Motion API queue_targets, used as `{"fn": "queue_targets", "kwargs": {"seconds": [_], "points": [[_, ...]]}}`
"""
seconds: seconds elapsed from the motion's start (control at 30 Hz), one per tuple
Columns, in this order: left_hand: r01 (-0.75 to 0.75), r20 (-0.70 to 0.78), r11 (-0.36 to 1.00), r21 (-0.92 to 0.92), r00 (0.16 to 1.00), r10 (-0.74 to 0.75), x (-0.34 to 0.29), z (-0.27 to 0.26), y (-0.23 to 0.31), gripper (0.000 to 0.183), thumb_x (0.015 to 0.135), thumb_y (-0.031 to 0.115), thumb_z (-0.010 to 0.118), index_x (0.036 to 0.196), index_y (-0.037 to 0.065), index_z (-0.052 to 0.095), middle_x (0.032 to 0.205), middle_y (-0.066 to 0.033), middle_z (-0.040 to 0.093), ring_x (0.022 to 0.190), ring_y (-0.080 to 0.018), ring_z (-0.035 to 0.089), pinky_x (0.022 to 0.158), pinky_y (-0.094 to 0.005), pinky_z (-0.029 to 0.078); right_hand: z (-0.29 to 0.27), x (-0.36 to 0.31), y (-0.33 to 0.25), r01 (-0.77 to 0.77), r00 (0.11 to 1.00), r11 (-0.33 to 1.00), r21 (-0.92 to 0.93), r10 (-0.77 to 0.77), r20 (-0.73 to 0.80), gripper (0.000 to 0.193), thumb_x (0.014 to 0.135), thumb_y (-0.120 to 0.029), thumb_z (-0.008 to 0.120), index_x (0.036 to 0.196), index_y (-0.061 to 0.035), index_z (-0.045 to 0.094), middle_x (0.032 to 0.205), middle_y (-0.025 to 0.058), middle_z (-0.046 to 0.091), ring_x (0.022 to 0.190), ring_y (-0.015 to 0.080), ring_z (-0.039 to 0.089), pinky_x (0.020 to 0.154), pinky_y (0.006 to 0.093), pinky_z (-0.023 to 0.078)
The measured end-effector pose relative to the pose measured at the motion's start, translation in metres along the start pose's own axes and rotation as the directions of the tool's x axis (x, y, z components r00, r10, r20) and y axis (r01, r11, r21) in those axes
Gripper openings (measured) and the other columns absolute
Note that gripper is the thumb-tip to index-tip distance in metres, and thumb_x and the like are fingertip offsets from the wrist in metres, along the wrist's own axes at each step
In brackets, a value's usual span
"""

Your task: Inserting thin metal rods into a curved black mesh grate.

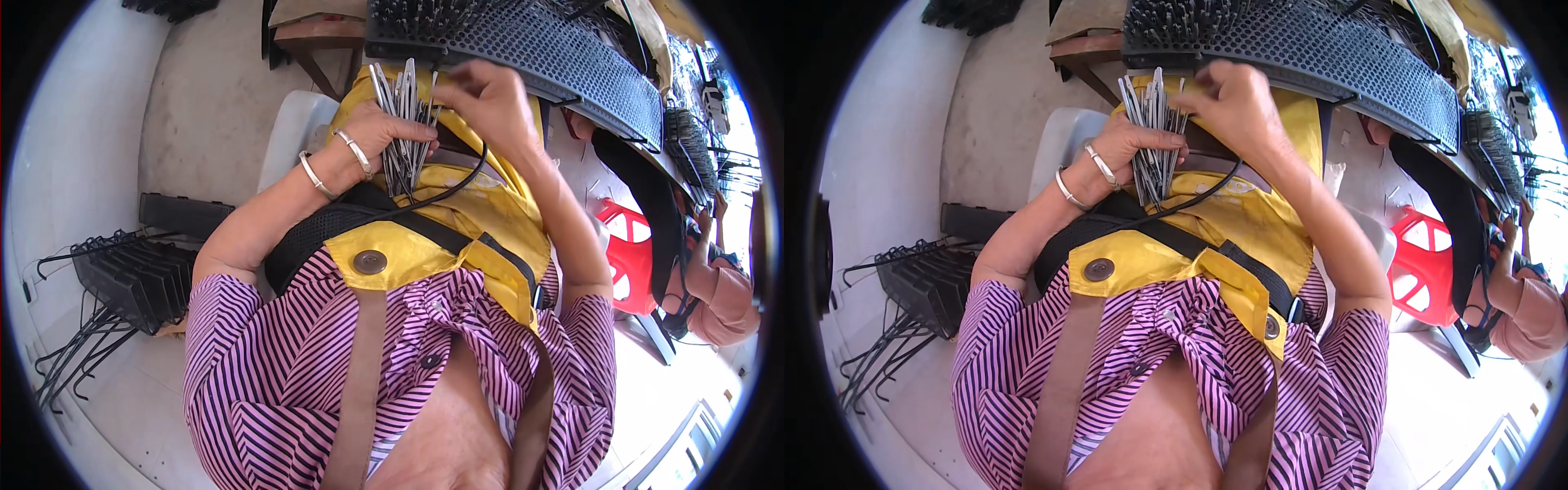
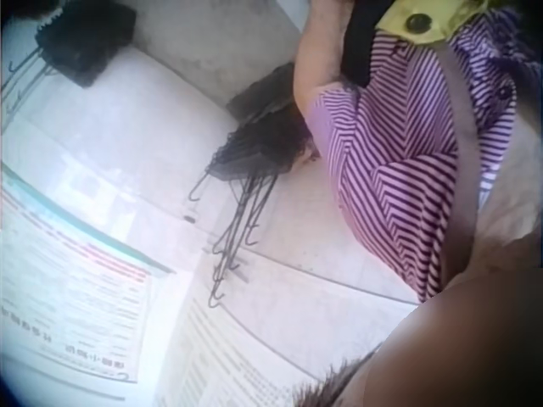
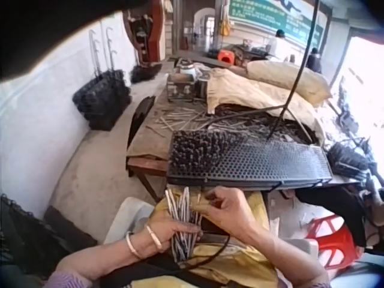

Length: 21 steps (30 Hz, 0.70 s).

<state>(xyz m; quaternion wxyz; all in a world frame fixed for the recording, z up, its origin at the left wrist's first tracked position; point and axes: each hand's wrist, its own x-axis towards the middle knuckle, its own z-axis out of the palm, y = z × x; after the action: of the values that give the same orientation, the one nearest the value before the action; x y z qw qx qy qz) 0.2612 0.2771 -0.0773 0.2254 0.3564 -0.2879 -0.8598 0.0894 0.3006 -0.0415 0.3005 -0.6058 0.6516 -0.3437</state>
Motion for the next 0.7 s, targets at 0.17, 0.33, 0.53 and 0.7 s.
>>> {"fn": "queue_targets", "kwargs": {"seconds": [0.17, 0.33, 0.53, 0.7], "points": [[-0.085, 0.006, 0.989, 0.123, 0.996, 0.085, 0.0, 0.009, 0.003, 0.023, 0.067, -0.007, 0.068, 0.09, -0.005, 0.062, 0.077, -0.0114, 0.065, 0.066, -0.0202, 0.064, 0.06, -0.028, 0.052, 0.01, -0.026, 0.004, -0.271, 0.96, 0.893, 0.359, 0.225, 0.164, 0.018, 0.077, -0.01, 0.068, 0.084, 0.0054, 0.063, 0.062, 0.0043, 0.06, 0.05, 0.0071, 0.055, 0.044, 0.0188, 0.043], [-0.075, 0.029, 0.989, 0.13, 0.997, 0.071, 0.003, 0.01, 0.0, 0.028, 0.065, -0.007, 0.07, 0.092, -0.003, 0.062, 0.081, -0.0093, 0.065, 0.067, -0.0194, 0.064, 0.062, -0.0288, 0.053, 0.005, -0.028, 0.008, -0.212, 0.973, 0.831, 0.515, 0.231, 0.028, 0.011, 0.077, -0.003, 0.065, 0.083, 0.0063, 0.063, 0.064, 0.0065, 0.061, 0.05, 0.0091, 0.056, 0.043, 0.0199, 0.044], [-0.048, 0.08, 0.985, 0.165, 0.996, 0.035, 0.001, 0.012, 0.002, 0.034, 0.063, -0.01, 0.069, 0.095, -0.001, 0.06, 0.084, -0.0073, 0.064, 0.071, -0.0181, 0.064, 0.065, -0.0282, 0.053, 0.007, -0.026, 0.007, -0.193, 0.966, 0.724, 0.663, 0.259, -0.002, 0.015, 0.076, 0.003, 0.064, 0.088, 0.0075, 0.059, 0.074, 0.0092, 0.062, 0.054, 0.0119, 0.058, 0.048, 0.0218, 0.05], [-0.063, 0.094, 0.98, 0.186, 0.994, 0.046, 0.004, 0.013, 0.0, 0.036, 0.065, -0.011, 0.068, 0.098, 0.0, 0.06, 0.087, -0.0055, 0.064, 0.075, -0.0167, 0.063, 0.069, -0.0271, 0.052, 0.002, -0.028, 0.013, -0.337, 0.93, 0.58, 0.742, 0.326, 0.168, 0.01, 0.075, 0.003, 0.065, 0.084, 0.0052, 0.06, 0.071, 0.0084, 0.061, 0.051, 0.0124, 0.057, 0.046, 0.0226, 0.05]]}}
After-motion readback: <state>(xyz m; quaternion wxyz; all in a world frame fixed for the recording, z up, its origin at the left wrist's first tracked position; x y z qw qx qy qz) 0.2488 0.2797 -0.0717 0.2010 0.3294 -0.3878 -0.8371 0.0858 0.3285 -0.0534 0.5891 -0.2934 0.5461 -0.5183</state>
